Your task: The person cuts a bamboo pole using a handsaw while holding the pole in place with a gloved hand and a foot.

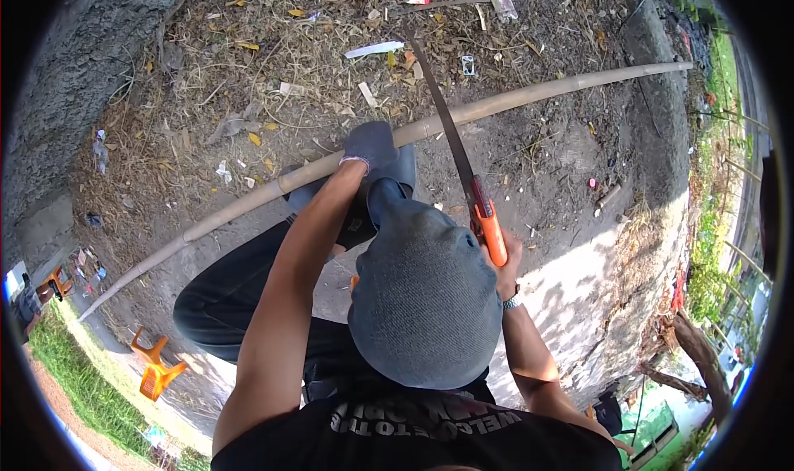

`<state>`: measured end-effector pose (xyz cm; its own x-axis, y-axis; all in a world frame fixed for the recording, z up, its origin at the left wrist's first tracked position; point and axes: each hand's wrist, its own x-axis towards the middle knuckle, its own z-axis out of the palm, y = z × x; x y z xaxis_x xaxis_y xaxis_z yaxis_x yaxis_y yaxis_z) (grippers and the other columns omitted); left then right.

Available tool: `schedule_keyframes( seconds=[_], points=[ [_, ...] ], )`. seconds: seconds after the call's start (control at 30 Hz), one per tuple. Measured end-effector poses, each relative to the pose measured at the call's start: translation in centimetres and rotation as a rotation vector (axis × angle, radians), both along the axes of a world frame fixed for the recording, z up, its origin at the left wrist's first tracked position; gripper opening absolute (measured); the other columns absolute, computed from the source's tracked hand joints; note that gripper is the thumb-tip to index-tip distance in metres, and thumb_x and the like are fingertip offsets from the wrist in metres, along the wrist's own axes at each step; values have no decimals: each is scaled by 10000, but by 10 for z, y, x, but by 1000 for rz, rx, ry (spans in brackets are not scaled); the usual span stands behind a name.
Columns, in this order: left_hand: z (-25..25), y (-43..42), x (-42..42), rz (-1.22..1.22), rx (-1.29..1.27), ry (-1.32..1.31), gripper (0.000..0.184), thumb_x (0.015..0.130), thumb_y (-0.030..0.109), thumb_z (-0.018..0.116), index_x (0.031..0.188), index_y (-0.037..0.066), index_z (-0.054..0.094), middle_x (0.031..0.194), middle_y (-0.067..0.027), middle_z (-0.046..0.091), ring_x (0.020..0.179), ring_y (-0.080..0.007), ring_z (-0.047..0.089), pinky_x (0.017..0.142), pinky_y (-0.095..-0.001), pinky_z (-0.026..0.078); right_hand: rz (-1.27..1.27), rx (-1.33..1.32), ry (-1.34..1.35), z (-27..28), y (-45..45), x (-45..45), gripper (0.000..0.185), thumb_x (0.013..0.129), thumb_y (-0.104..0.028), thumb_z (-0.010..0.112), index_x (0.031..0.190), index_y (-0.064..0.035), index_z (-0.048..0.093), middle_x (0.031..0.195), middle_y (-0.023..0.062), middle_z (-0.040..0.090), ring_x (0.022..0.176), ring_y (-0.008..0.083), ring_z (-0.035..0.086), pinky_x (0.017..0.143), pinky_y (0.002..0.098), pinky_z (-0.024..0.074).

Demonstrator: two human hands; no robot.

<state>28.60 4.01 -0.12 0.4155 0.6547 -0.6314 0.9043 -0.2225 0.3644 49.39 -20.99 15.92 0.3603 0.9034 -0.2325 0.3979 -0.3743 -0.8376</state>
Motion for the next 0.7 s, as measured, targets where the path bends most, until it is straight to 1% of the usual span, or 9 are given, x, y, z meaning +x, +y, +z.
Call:
schedule_keyframes(
  seconds=[0.1,0.17,0.23,0.33,0.43,0.53,0.6,0.67,0.7],
  points=[
    [-2,1,-1,20,-24,-13,414,813,305,729,1152,72,778,1105,-229,765,1043,-405,741,959,-494,581,-56,-55,6,-45,-2,-13,140,828,-121,710,900,-1,711,683,113,676,585,234,678,607,353,524],
    [-3,-2,-2,20,-30,-27,426,813,304,734,1174,83,779,1119,-222,765,1048,-405,739,963,-492,580,-41,-34,10,-52,4,-21,144,831,-129,713,896,-1,705,679,118,671,581,238,676,602,358,521],
    [-6,-6,-4,22,24,-67,441,816,303,735,1220,131,774,1140,-205,766,1048,-399,738,963,-495,578,-45,-16,33,-59,12,-26,174,829,-160,731,890,-1,693,676,130,663,579,245,675,603,372,521],
    [-14,-5,-4,1,9,-75,447,823,299,731,1250,171,767,1142,-197,767,1046,-391,739,969,-502,573,-24,-35,72,-62,19,-26,178,827,-162,735,885,-1,687,687,136,667,587,247,677,611,376,524],
    [-17,-4,-4,-14,-2,-60,447,833,296,723,1266,192,760,1160,-186,766,1065,-389,736,972,-500,570,-25,-60,26,-67,12,-28,188,830,-172,735,883,0,682,699,142,671,595,269,679,622,381,530],
    [-13,-3,-4,-4,-28,-93,434,845,293,718,1264,186,760,1175,-188,763,1088,-391,730,974,-495,567,-69,-77,72,-63,-5,-33,188,836,-173,730,880,1,678,705,147,673,600,283,679,626,383,533],
    [-2,-1,-3,6,-48,-108,427,853,293,714,1263,184,759,1180,-189,762,1091,-393,730,972,-495,566,-84,-117,108,-74,-44,-27,196,831,-192,735,886,-9,690,705,139,676,607,273,687,630,383,536],
    [-3,1,-4,14,-69,-122,421,860,293,710,1263,183,758,1186,-190,761,1095,-394,730,971,-496,565,58,-27,49,-86,-87,-22,199,826,-202,739,900,-20,707,709,132,685,615,240,695,629,372,538],
    [-9,0,-4,15,-70,-122,413,865,293,707,1261,184,758,1176,-187,764,1090,-390,733,974,-497,565,57,-34,50,-80,-103,-22,199,826,-202,739,900,-20,707,709,132,685,615,240,695,629,372,538]
  ],
)
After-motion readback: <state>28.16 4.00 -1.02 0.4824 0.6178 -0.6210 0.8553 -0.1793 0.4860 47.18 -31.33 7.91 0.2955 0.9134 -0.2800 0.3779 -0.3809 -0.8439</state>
